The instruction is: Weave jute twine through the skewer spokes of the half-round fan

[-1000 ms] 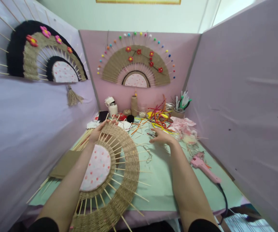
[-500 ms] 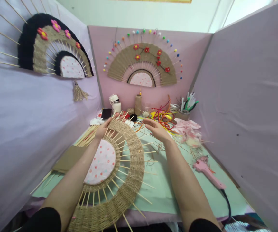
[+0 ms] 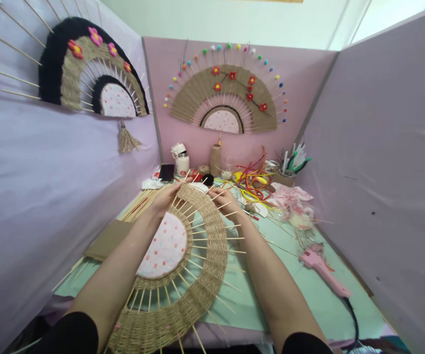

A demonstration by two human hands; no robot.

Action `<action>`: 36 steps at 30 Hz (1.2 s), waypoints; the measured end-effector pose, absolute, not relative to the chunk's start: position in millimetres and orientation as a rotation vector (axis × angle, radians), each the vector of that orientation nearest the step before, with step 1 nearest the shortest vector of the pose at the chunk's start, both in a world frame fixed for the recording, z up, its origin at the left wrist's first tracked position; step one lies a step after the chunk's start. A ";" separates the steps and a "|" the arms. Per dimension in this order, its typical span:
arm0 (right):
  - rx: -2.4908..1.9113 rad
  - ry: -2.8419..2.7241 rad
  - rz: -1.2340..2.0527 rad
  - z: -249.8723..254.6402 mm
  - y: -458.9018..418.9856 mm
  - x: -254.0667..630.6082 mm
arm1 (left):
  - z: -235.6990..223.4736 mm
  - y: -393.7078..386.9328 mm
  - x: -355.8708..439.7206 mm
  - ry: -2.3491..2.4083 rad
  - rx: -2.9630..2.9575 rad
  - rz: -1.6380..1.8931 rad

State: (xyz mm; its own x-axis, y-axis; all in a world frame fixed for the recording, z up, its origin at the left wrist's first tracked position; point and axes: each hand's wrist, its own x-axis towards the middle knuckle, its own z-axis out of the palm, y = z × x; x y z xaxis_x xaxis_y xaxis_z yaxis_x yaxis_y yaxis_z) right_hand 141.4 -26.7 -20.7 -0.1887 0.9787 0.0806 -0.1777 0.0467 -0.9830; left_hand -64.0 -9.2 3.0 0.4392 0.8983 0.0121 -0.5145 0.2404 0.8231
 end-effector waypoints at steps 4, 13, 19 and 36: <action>-0.988 -1.337 1.381 -19.6 -29.9 144.7 | 2.1 -10.4 -68.3 0.614 0.983 1.000; -0.992 -1.366 1.323 -19.0 -29.4 143.4 | 2.6 -7.9 -57.3 0.976 1.300 1.125; -1.014 -1.344 1.276 -23.5 -25.7 141.1 | -0.6 1.9 -58.9 1.011 1.332 1.168; -0.969 -1.312 1.416 -20.4 -30.4 145.3 | -0.7 -10.0 -70.5 0.647 1.079 0.704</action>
